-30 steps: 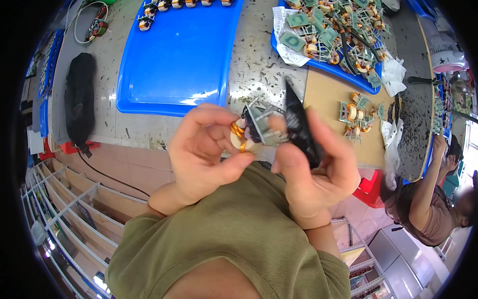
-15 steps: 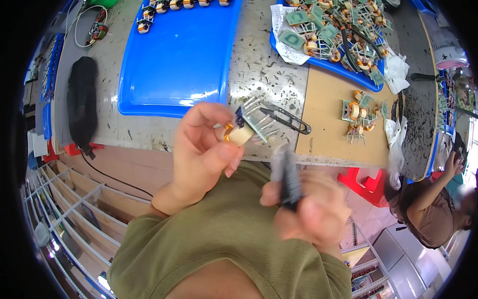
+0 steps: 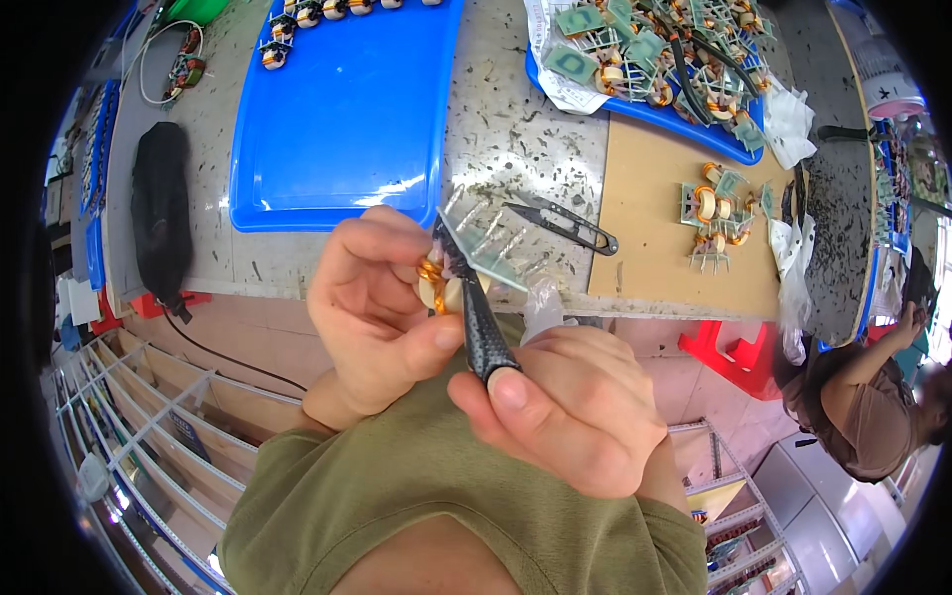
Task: Assembling electronic components by attaching pins to transformers using pliers.
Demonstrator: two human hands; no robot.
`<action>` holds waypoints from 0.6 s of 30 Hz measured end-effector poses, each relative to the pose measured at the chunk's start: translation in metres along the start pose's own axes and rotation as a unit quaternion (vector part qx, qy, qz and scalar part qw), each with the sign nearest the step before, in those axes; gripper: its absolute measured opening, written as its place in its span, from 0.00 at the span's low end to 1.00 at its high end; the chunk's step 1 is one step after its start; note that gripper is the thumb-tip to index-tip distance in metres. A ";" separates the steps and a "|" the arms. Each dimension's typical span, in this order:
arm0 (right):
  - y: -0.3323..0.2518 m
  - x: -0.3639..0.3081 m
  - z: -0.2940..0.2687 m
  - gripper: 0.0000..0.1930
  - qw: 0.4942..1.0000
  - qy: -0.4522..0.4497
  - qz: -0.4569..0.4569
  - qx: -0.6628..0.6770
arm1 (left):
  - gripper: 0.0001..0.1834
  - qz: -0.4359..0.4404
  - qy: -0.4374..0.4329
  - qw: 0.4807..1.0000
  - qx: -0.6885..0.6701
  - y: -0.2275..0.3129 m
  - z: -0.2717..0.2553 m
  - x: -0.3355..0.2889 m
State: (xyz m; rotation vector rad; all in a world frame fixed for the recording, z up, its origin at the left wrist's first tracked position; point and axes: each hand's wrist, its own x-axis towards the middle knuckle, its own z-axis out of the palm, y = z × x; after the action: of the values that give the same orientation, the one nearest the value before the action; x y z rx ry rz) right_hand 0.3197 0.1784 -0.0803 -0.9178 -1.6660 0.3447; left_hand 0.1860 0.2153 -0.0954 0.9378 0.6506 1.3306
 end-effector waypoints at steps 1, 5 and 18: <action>0.000 0.001 0.001 0.23 1.000 0.010 -0.004 -0.001 | 0.23 -0.001 0.000 1.000 0.000 0.000 0.000 0.000; -0.001 0.001 0.000 0.23 1.000 0.013 -0.001 0.001 | 0.23 0.003 -0.011 1.000 0.008 -0.001 -0.002 0.001; 0.001 0.002 0.001 0.22 0.999 0.028 0.018 0.012 | 0.23 0.011 -0.008 1.000 0.000 -0.002 -0.003 0.001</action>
State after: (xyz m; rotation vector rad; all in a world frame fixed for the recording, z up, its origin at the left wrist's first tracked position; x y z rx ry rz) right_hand 0.3194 0.1806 -0.0802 -0.9320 -1.5928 0.3587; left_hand 0.1851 0.2164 -0.0986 0.9567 0.6297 1.3421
